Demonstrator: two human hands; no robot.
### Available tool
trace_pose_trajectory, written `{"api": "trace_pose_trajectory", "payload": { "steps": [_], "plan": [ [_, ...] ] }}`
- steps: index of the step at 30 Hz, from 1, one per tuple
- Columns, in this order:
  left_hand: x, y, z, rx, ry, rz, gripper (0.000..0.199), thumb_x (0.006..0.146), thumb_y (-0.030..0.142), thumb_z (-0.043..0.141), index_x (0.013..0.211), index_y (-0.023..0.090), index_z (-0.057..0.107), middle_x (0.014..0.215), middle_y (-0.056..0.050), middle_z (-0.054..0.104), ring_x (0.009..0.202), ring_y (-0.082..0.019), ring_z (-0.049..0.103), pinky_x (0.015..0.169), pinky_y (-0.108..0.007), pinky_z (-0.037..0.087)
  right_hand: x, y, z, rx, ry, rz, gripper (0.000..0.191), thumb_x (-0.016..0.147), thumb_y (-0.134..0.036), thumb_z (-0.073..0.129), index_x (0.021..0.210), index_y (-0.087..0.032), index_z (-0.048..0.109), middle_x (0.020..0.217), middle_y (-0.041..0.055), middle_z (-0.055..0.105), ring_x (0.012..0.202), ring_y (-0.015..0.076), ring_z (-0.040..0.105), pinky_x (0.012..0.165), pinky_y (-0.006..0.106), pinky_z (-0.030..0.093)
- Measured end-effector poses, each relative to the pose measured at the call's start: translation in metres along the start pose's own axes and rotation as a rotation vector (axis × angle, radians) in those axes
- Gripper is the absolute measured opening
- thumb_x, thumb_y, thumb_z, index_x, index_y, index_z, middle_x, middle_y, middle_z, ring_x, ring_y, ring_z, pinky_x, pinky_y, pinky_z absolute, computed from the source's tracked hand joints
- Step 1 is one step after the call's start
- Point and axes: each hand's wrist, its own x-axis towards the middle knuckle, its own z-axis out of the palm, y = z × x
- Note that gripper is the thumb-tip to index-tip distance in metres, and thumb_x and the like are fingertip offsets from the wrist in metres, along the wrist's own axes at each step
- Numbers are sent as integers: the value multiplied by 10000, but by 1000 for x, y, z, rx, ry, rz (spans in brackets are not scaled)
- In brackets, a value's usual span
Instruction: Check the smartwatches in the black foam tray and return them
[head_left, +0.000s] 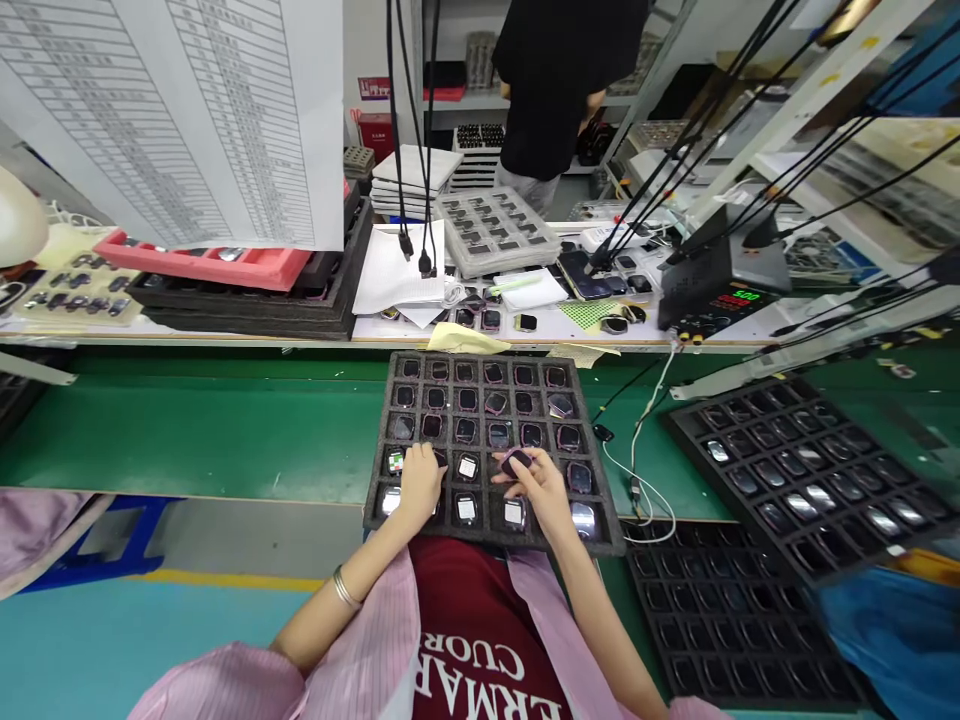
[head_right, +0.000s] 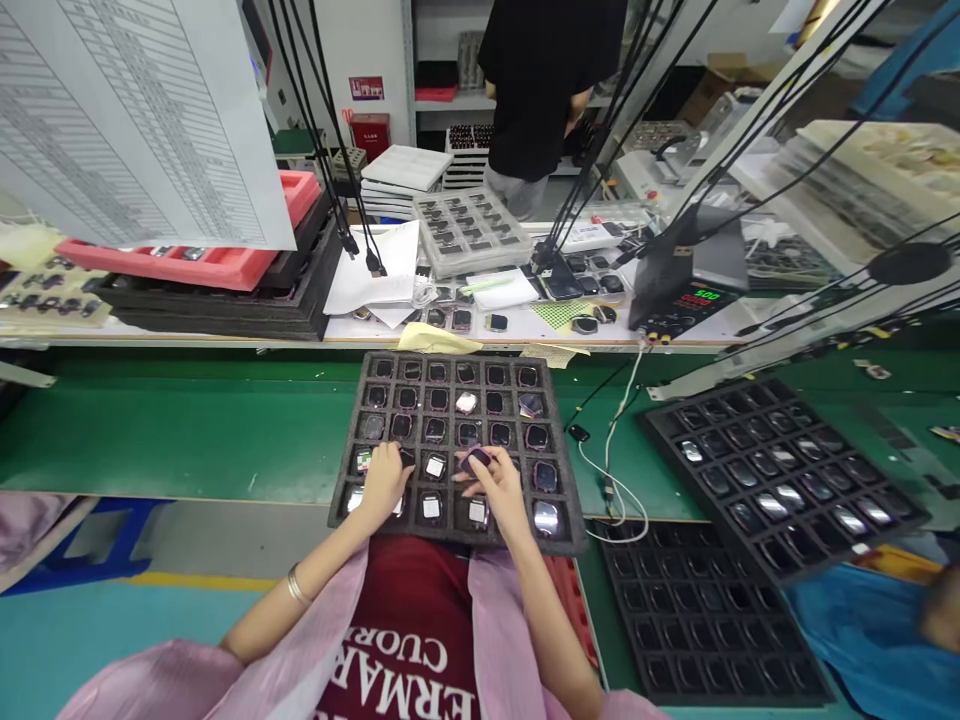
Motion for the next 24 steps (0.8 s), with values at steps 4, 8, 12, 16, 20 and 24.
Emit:
{"api": "trace_pose_trajectory", "payload": {
  "steps": [4,8,12,16,20,24],
  "plan": [
    [4,-9,-23,-307,-135,-30,212,830,344,621,782,138,618,803,-69,624,809,-222,612,779,-377,484,-6,-26,1,390,-87,150,488,841,-402,647,1266,-212,502,983,110,705,545,138,600,397,225,434],
    [-7,6,-47,-625,-258,-55,462,862,543,513,1030,127,623,870,-88,672,766,-192,666,717,-331,525,-12,-48,8,569,-226,187,493,833,-340,671,1299,-257,534,1059,102,691,700,178,654,506,266,506],
    [-25,38,-66,-1060,-345,-177,533,789,487,663,1184,138,583,794,-36,634,657,-116,617,644,-252,505,-21,-62,19,628,-267,197,417,807,-302,708,1214,-263,620,930,59,702,572,120,596,495,245,485],
    [-37,60,-74,-1099,-310,-205,490,779,421,685,1177,164,562,661,45,540,494,-61,504,439,-170,392,-30,-72,26,711,-349,225,477,802,-351,709,1259,-288,587,914,51,695,476,83,528,419,210,418],
    [-45,65,-75,-888,-301,-119,361,814,362,626,1110,180,525,556,111,412,312,-17,303,316,-159,226,-33,-78,28,726,-410,253,459,777,-383,720,1210,-267,623,865,43,678,449,81,493,382,204,367],
    [-52,70,-79,-754,-248,-81,327,829,298,589,1132,209,502,673,72,492,363,-36,373,362,-183,321,-33,-80,29,737,-421,262,427,782,-359,709,1192,-267,636,887,48,678,459,86,486,386,208,350]
  ]
}}
